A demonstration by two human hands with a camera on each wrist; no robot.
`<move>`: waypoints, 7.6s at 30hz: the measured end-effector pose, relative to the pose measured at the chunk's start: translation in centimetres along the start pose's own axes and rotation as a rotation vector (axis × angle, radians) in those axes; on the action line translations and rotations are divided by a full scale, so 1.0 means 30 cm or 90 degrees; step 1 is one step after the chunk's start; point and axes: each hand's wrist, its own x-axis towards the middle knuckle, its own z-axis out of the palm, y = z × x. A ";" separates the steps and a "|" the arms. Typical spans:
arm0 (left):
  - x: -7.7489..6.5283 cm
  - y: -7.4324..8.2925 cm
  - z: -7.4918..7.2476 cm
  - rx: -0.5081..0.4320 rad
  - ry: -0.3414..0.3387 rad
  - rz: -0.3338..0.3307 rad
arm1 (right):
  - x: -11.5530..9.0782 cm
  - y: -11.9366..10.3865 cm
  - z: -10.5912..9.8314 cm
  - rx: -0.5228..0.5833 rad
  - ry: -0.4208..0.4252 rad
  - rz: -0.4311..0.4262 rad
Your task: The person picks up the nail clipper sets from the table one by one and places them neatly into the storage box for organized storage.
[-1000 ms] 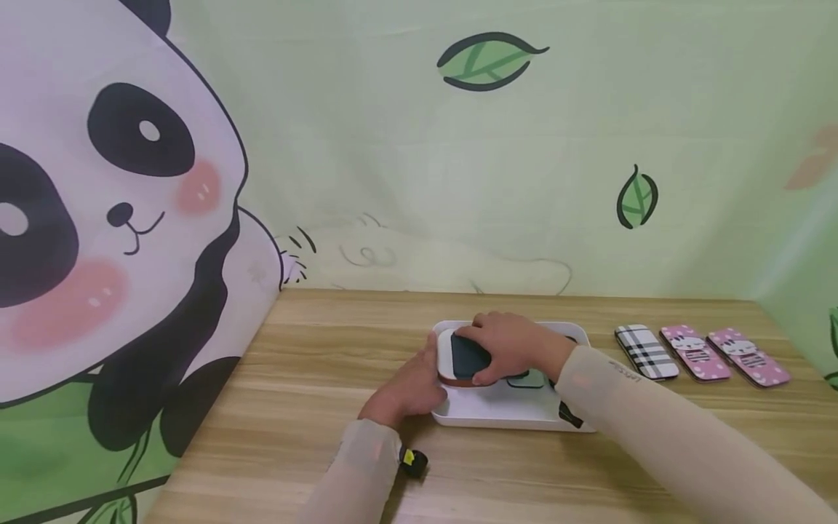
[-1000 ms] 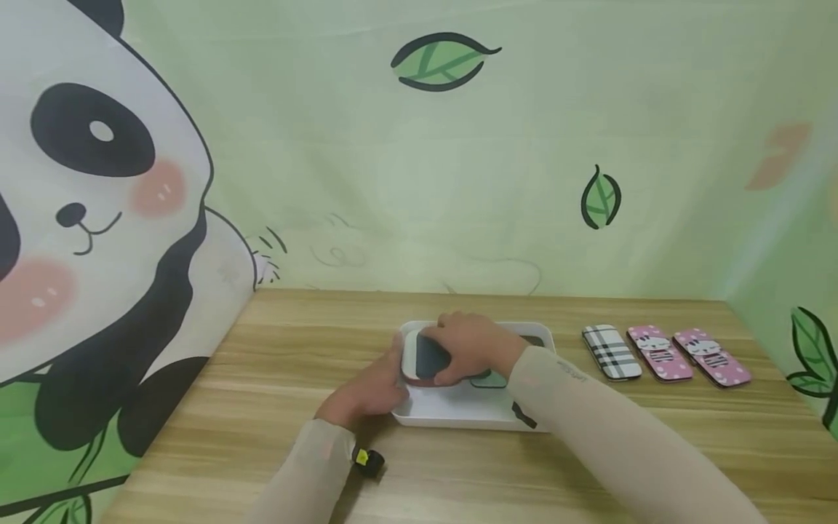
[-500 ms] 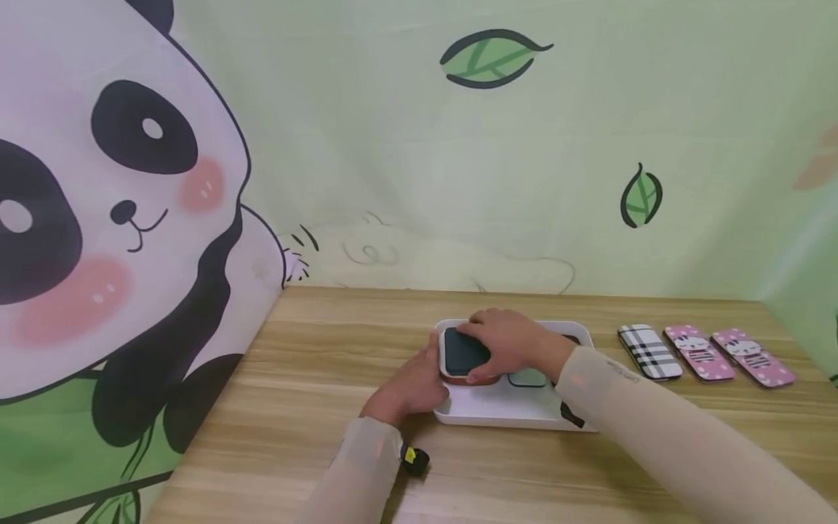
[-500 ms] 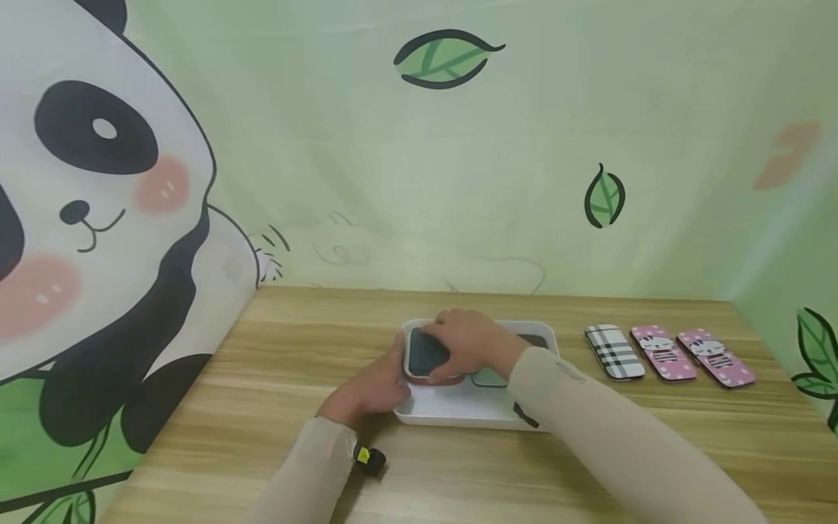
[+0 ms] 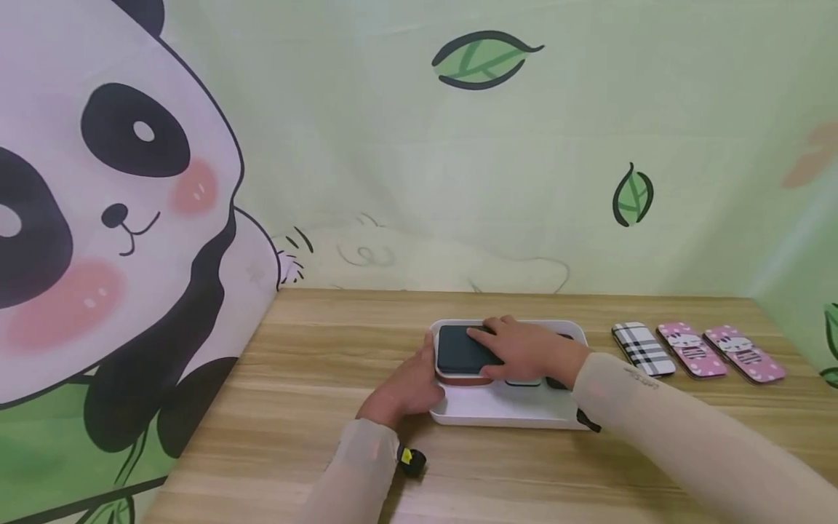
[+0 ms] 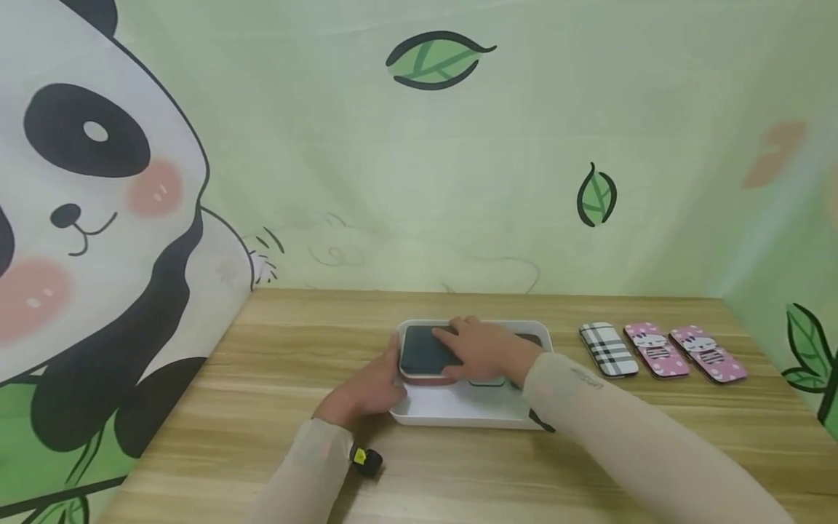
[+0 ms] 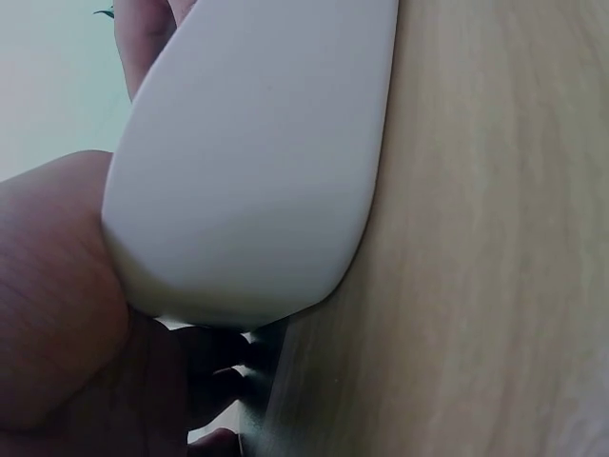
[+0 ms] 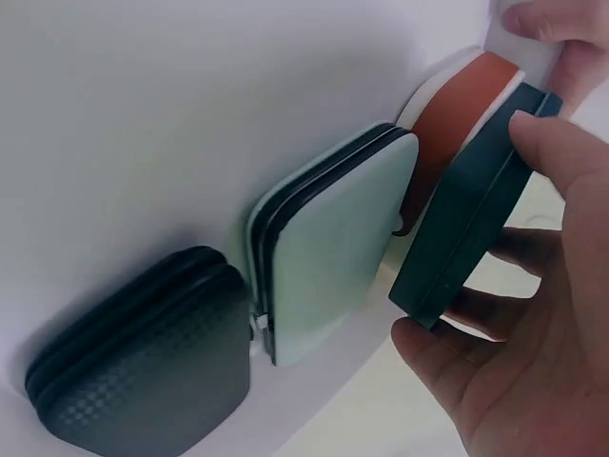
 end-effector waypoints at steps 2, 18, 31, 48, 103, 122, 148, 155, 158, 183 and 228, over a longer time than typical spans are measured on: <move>0.001 0.000 -0.004 0.003 0.003 0.007 | 0.005 -0.004 -0.001 -0.008 -0.003 0.001; 0.000 -0.010 -0.005 0.014 0.013 0.030 | 0.029 -0.024 -0.021 0.009 -0.021 0.012; -0.003 -0.012 -0.007 -0.003 0.015 0.019 | 0.038 -0.034 -0.017 0.011 -0.013 0.018; -0.003 -0.007 -0.002 -0.025 0.016 0.023 | 0.004 0.024 -0.006 0.058 0.036 0.017; -0.008 -0.007 -0.005 -0.043 0.024 0.013 | -0.385 0.560 0.079 0.124 -0.107 0.239; -0.008 -0.003 -0.005 -0.038 0.026 0.016 | -0.379 0.560 0.069 0.170 -0.098 0.228; -0.011 -0.002 -0.003 -0.044 0.021 0.018 | -0.378 0.533 0.075 0.090 0.006 0.181; -0.010 -0.001 -0.006 -0.046 0.029 0.021 | -0.372 0.509 0.051 0.080 0.038 0.149; -0.012 0.001 -0.008 -0.047 0.026 0.018 | -0.367 0.499 0.043 0.071 0.048 0.141; -0.013 -0.006 0.003 -0.049 0.035 0.020 | -0.286 0.322 -0.032 0.059 0.086 0.100; -0.018 0.000 -0.007 -0.047 0.034 0.025 | -0.088 0.129 0.040 0.007 0.044 0.031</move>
